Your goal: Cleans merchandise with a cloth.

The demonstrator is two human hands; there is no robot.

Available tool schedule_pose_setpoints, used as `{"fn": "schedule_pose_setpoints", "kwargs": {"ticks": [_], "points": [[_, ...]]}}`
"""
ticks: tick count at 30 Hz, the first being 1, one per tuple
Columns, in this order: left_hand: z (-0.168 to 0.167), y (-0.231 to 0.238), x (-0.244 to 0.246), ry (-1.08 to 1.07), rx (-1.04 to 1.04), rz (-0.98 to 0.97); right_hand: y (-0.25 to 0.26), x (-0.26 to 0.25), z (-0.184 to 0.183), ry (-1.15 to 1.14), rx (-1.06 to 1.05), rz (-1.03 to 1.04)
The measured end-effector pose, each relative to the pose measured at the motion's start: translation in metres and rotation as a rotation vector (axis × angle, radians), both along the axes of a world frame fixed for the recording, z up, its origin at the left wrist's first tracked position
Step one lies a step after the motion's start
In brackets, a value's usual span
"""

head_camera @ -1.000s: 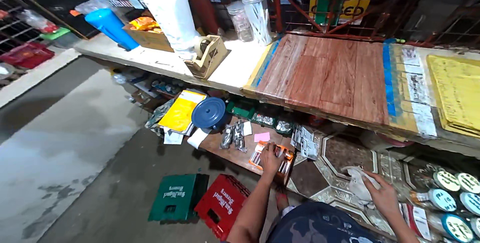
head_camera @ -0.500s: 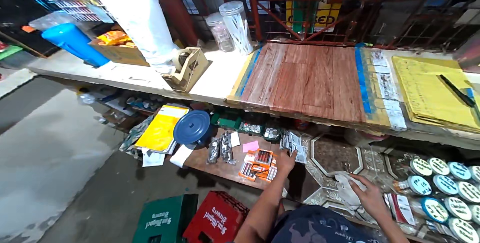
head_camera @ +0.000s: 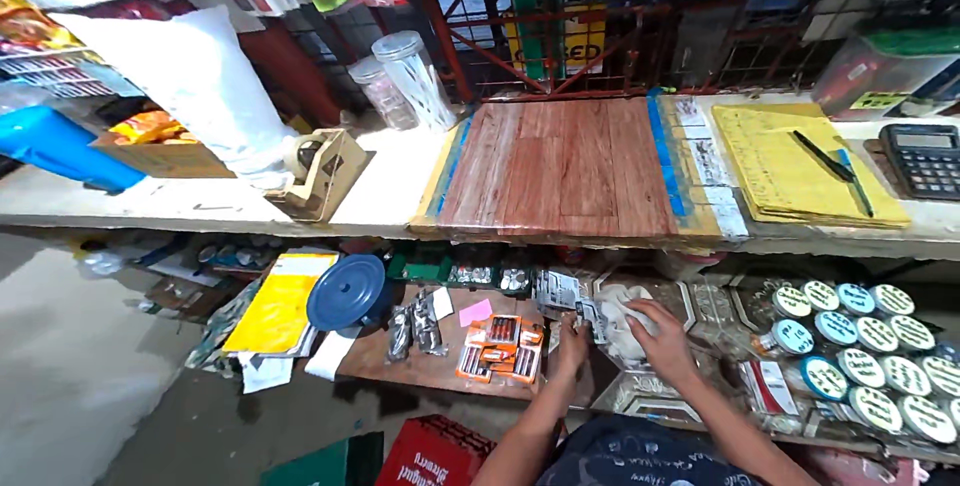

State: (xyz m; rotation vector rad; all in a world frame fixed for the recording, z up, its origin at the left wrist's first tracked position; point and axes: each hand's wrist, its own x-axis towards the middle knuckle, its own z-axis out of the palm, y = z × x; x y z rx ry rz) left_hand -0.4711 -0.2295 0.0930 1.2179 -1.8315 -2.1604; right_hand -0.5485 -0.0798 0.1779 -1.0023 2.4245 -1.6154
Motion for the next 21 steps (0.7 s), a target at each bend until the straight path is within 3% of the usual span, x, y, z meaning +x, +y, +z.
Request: {"fn": "schedule_pose_setpoints", "kwargs": {"ticks": [4, 6, 9, 11, 13, 15, 17, 19, 21], "points": [[0.04, 0.022, 0.001, 0.056, -0.019, -0.021, -0.017, 0.001, -0.029, -0.001, 0.2, 0.21], [0.046, 0.023, 0.003, 0.076, -0.044, -0.057, -0.012, -0.01, -0.051, -0.003, 0.277, 0.183], [0.044, 0.017, 0.008, 0.113, 0.004, -0.061, 0.012, -0.036, -0.062, -0.334, 0.506, 0.039], [0.053, 0.013, 0.01, 0.119, -0.157, -0.122, 0.022, -0.039, -0.06, -0.561, 0.346, -0.141], [0.068, 0.019, 0.011, 0.093, -0.449, -0.256, 0.018, -0.029, -0.04, -0.785, 0.084, -0.262], [0.071, 0.033, 0.014, 0.144, -0.751, -0.41, 0.012, -0.015, -0.012, -0.979, -0.033, -0.183], [0.057, 0.042, 0.013, 0.33, -1.092, -0.443, 0.005, -0.011, -0.003, -1.081, -0.102, -0.108], [0.053, 0.037, 0.012, 0.432, -1.231, -0.484, 0.001, -0.012, -0.001, -1.16, -0.142, -0.145], [0.055, 0.03, 0.022, 0.497, -1.159, -0.452, 0.005, -0.011, -0.004, -1.199, -0.202, -0.149]]}}
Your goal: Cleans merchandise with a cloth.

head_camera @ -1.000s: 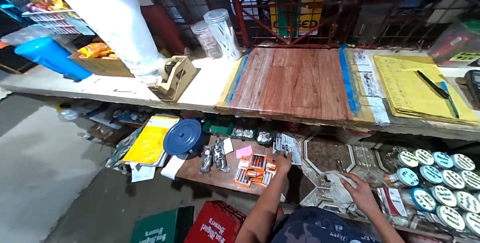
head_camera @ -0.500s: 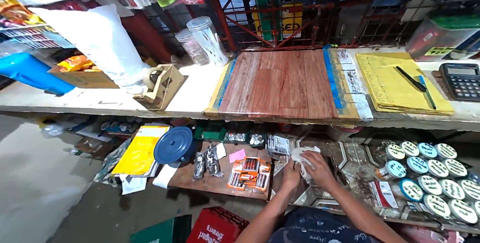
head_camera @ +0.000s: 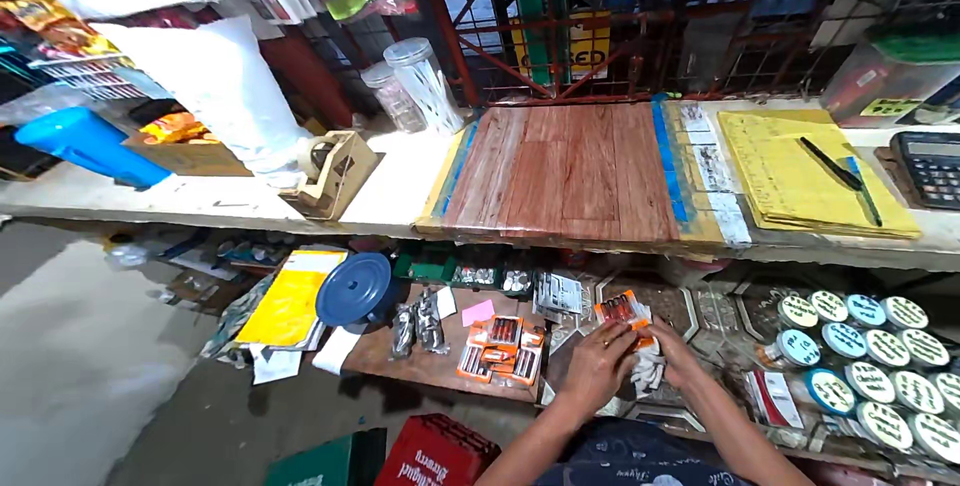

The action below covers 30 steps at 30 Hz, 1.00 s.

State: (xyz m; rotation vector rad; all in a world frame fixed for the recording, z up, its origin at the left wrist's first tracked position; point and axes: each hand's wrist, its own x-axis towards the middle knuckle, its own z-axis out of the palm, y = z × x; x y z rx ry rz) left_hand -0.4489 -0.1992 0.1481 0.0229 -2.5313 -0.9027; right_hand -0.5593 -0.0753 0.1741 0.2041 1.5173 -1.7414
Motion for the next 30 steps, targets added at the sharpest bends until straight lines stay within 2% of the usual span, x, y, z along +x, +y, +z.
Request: {"fn": "schedule_pose_setpoints", "kwargs": {"ticks": [2, 5, 7, 10, 14, 17, 20, 22, 25, 28, 30], "points": [[0.002, -0.005, 0.012, -0.008, 0.325, 0.103, 0.007, 0.002, 0.0, -0.002, -0.094, 0.003], [0.001, -0.019, 0.012, -0.188, 1.104, 0.219, 0.011, 0.009, 0.006, -0.007, -0.16, 0.053], [0.013, -0.023, 0.005, -0.29, 1.58, 0.252, 0.008, 0.014, 0.012, 0.007, -0.145, 0.12], [0.018, -0.025, 0.0, -0.228, 1.87, 0.149, -0.002, 0.021, 0.015, 0.066, -0.067, 0.211], [0.012, -0.025, -0.004, -0.078, 2.069, 0.041, 0.005, 0.017, 0.006, 0.216, 0.081, 0.285], [0.01, -0.032, -0.001, -0.049, 2.069, 0.067, 0.023, -0.005, -0.002, 0.426, 0.289, 0.162], [0.006, -0.034, 0.0, -0.069, 2.041, 0.014, 0.023, -0.014, 0.017, 0.714, 0.322, 0.138], [0.007, -0.027, -0.001, -0.103, 2.026, -0.04, 0.008, -0.009, 0.027, 0.893, 0.301, 0.308], [0.014, -0.018, -0.008, -0.139, 2.061, 0.032, -0.02, -0.002, 0.023, 0.955, 0.443, 0.594], [0.007, -0.023, -0.006, -0.131, 2.099, 0.07, -0.021, -0.001, 0.021, 0.899, 0.585, 0.805], [0.003, -0.028, -0.003, -0.108, 2.107, 0.022, -0.01, -0.009, 0.019, 0.817, 0.57, 0.831]]}}
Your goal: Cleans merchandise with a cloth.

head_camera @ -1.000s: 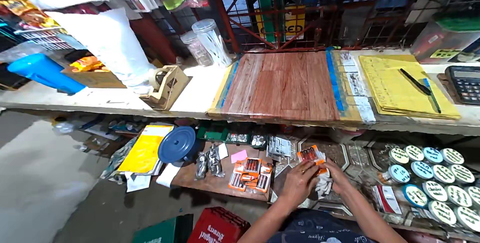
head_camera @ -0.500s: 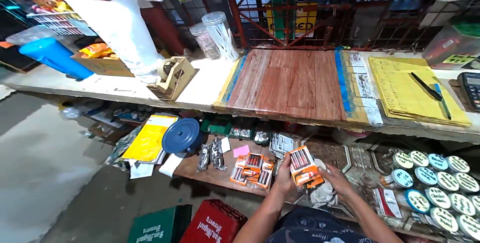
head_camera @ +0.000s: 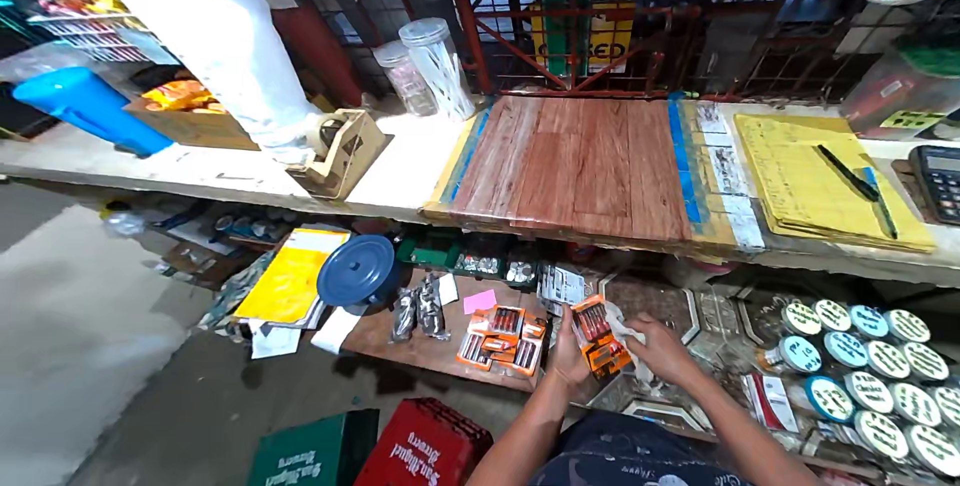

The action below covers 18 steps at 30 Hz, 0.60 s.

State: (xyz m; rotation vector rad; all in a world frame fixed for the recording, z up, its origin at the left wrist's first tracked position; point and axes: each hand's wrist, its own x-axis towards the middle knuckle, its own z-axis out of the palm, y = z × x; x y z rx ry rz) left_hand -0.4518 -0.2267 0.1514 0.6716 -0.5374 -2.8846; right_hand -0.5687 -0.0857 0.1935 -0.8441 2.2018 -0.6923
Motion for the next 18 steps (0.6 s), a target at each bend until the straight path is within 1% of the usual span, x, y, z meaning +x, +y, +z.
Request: {"fn": "schedule_pose_setpoints", "kwargs": {"ticks": [1, 3, 4, 5, 9, 12, 13, 15, 18], "points": [[0.0, -0.002, 0.0, 0.018, -0.006, -0.014, 0.004, -0.003, 0.0, -0.012, -0.059, -0.06], [0.004, -0.003, -0.001, 0.008, -0.034, -0.066, 0.004, -0.004, 0.004, 0.067, -0.237, -0.18], [0.007, -0.002, -0.001, -0.007, -0.035, -0.093, 0.0, -0.003, 0.008, 0.131, -0.292, -0.176], [0.012, 0.0, -0.001, -0.042, -0.037, -0.12, -0.005, -0.002, 0.013, 0.182, -0.297, -0.129], [0.029, 0.006, -0.005, -0.239, -0.104, -0.179, -0.027, 0.006, 0.022, 0.266, -0.176, 0.111], [0.023, 0.01, -0.004, -0.37, -0.13, -0.211, -0.034, 0.008, 0.022, 0.266, -0.131, 0.241], [0.02, 0.011, -0.004, -0.381, -0.117, -0.22, -0.034, 0.005, 0.021, 0.247, -0.102, 0.266], [0.015, 0.012, -0.003, -0.333, -0.103, -0.24, -0.03, -0.005, 0.016, 0.21, -0.039, 0.279], [0.013, 0.006, 0.004, -0.208, -0.06, -0.174, -0.013, -0.025, 0.007, 0.195, 0.093, 0.176]]}}
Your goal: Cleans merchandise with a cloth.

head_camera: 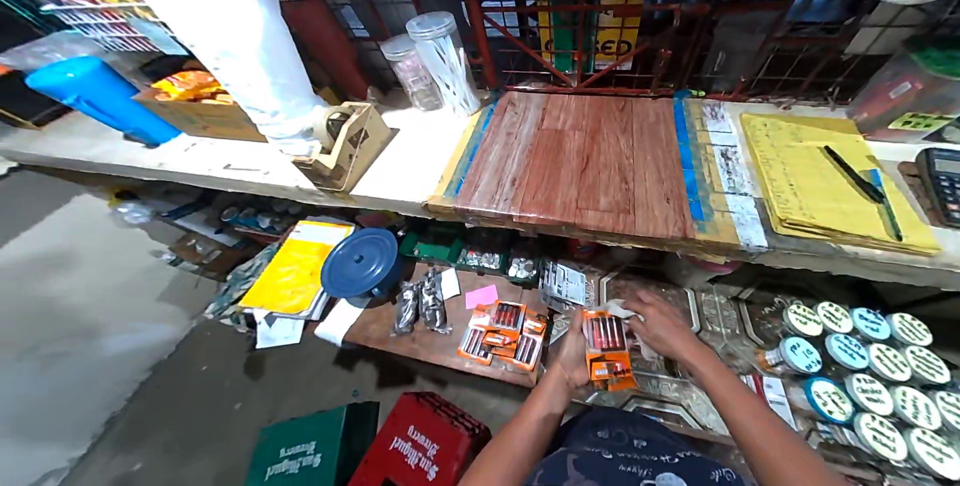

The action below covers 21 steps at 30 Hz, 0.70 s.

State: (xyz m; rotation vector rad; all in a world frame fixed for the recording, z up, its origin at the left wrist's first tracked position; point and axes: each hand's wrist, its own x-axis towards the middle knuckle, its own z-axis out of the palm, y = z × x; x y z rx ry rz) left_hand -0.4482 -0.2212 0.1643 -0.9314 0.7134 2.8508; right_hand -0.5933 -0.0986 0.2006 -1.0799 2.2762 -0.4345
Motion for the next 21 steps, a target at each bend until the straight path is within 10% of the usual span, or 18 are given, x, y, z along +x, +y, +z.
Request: {"fn": "schedule_pose_setpoints", "kwargs": {"ticks": [6, 12, 21], "points": [[0.013, -0.009, -0.006, -0.068, 0.0, 0.05, 0.004, 0.016, 0.019, -0.047, -0.42, -0.203], [0.01, 0.005, -0.012, -0.117, 0.025, 0.199, -0.023, 0.058, 0.015, 0.019, -0.138, 0.136], [-0.007, -0.017, -0.014, -0.084, -0.047, 0.339, 0.014, 0.037, -0.005, -0.105, 0.019, 0.016]]}}
